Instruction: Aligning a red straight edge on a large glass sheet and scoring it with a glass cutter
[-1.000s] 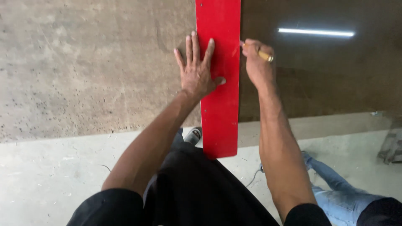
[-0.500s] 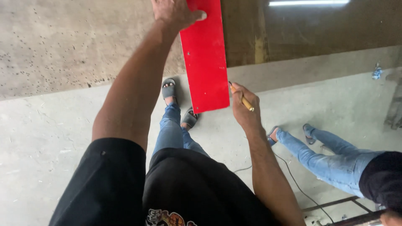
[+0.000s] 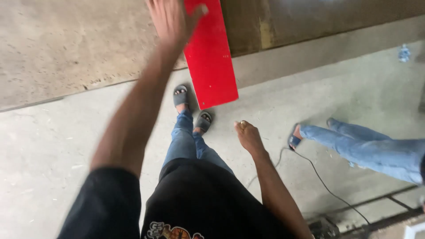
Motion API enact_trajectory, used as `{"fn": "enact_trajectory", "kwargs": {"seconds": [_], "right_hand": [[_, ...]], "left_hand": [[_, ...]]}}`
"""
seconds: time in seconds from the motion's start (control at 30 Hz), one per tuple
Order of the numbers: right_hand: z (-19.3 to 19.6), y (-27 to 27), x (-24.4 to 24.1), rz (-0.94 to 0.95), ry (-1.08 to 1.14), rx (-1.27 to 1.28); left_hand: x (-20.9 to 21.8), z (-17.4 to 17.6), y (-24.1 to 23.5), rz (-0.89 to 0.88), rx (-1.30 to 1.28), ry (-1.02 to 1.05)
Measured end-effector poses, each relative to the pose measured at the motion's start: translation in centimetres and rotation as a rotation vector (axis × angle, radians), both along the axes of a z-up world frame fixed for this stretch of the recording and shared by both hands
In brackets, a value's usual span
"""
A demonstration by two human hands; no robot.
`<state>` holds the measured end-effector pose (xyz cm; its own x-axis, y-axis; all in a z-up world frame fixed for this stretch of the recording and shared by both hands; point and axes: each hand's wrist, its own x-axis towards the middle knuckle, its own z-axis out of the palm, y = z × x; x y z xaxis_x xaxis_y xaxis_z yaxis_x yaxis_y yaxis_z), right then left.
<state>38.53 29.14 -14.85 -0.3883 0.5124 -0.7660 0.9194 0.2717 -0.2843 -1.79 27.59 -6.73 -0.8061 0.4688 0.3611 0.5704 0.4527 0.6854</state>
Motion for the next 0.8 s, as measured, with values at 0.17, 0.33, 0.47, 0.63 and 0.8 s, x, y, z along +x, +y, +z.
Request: {"fn": "enact_trajectory", "kwargs": {"seconds": [0.17, 0.33, 0.47, 0.63, 0.8], "right_hand": [[7.7, 1.6, -4.0, -0.376, 0.132, -0.121], [6.1, 2.5, -7.4, -0.725, 0.566, -0.134], [3.3, 4.0, -9.2, -1.004, 0.723, -0.477], [7.9, 4.8, -12.7, -1.200, 0.695, -0.612], [9.3, 4.3, -13.9, -1.165, 0.639, -0.550]], "left_hand": [[12.9, 0.2, -9.3, 0.120, -0.005, -0.211], [13.5, 1.1, -7.0, 0.224, 0.016, -1.324], [12.8, 1.2, -4.9, 0.251, 0.176, -1.554], [13.0, 0.1, -4.4, 0.270, 0.170, -1.545], [12.5, 1.8, -4.1, 0.275, 0.128, -1.525]]}}
